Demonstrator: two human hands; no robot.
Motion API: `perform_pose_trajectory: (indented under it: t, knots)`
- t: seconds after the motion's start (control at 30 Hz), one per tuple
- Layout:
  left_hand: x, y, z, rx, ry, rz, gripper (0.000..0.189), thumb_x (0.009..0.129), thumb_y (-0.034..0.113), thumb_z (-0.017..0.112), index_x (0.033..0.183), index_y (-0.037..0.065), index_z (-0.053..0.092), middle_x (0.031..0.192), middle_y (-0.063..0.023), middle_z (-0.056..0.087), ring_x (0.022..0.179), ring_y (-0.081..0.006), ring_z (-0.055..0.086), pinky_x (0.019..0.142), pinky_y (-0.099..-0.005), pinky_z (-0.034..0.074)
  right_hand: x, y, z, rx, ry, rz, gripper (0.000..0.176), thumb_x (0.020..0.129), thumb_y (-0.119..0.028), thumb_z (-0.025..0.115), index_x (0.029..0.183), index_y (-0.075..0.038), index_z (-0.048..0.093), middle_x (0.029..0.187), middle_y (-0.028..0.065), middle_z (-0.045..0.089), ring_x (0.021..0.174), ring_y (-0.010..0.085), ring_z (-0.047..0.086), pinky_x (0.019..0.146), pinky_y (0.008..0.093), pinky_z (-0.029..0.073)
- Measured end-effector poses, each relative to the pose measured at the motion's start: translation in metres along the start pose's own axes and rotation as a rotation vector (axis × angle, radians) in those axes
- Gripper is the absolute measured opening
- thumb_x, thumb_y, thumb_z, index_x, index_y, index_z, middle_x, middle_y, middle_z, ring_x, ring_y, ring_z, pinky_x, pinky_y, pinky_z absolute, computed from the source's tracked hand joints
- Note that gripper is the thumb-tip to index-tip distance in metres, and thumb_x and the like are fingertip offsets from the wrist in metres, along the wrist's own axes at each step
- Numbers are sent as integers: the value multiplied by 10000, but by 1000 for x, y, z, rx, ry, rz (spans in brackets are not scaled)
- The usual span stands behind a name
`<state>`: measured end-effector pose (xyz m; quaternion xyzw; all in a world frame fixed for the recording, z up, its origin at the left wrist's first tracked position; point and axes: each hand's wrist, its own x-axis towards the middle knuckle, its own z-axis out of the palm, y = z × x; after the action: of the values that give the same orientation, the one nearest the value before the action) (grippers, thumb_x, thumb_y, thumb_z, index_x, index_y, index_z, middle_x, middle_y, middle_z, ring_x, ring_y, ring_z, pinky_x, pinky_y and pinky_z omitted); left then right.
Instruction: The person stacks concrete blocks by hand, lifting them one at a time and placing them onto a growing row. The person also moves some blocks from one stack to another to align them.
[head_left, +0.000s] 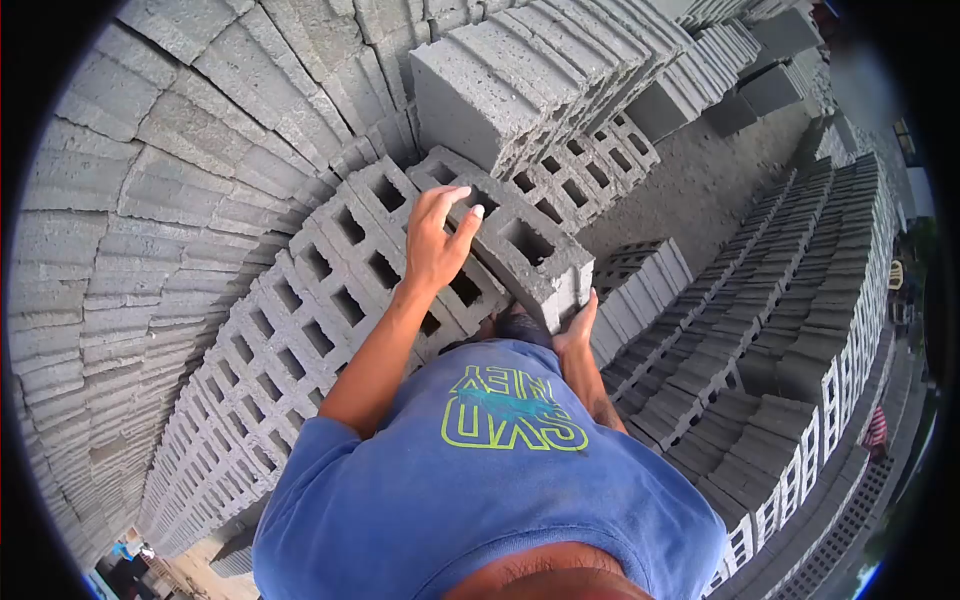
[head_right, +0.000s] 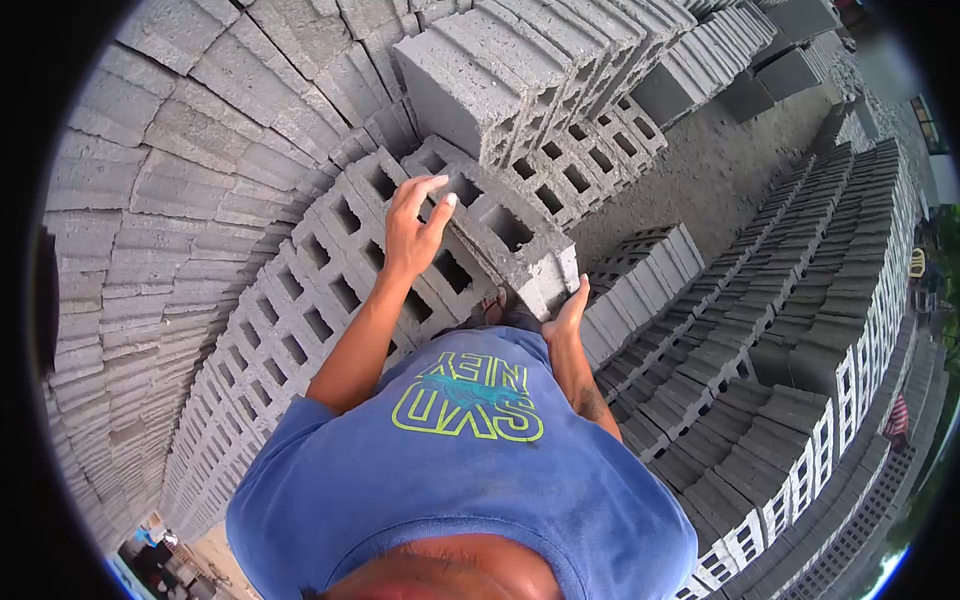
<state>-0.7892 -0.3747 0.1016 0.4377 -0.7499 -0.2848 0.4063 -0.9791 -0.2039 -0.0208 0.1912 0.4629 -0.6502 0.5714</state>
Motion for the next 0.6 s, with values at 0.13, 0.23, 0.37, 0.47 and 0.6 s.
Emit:
perform_pose_trajectory:
  t: [0.13,0.23,0.37,0.47,0.6]
  knots:
    - [21,-80,21,376,-186,7,472,778,344,709,1074,-17,636,1131,-185,616,1092,-347,548,979,-436,394,21,11,-35,46,60,-110,627,892,-558,342,1261,-100,558,1186,100,620,1029,305,613,932,490,481]
    - [26,-77,48,520,-597,66,587,733,455,699,992,-70,656,963,-214,674,1069,-348,571,1049,-429,339,43,26,-69,63,170,-78,626,893,-509,338,1270,-56,549,1203,137,612,1050,330,606,931,498,488]
    - [18,-76,73,616,-714,-68,526,667,382,736,903,-82,663,872,-263,658,934,-346,628,1083,-433,319,66,48,-88,126,189,25,620,894,-503,342,1269,-55,551,1205,139,612,1051,334,605,929,497,488]
    - [21,-72,76,651,-816,-101,437,644,359,740,811,-42,690,811,-220,670,857,-319,642,1070,-440,314,88,69,-89,183,143,113,615,895,-497,345,1268,-55,553,1207,141,612,1052,336,605,928,497,489]
    - [39,-80,68,684,-810,-77,393,614,350,742,736,-20,698,703,-186,660,799,-291,648,1049,-408,310,126,93,-77,276,57,215,608,896,-490,349,1266,-54,555,1208,143,613,1052,340,604,927,497,489]
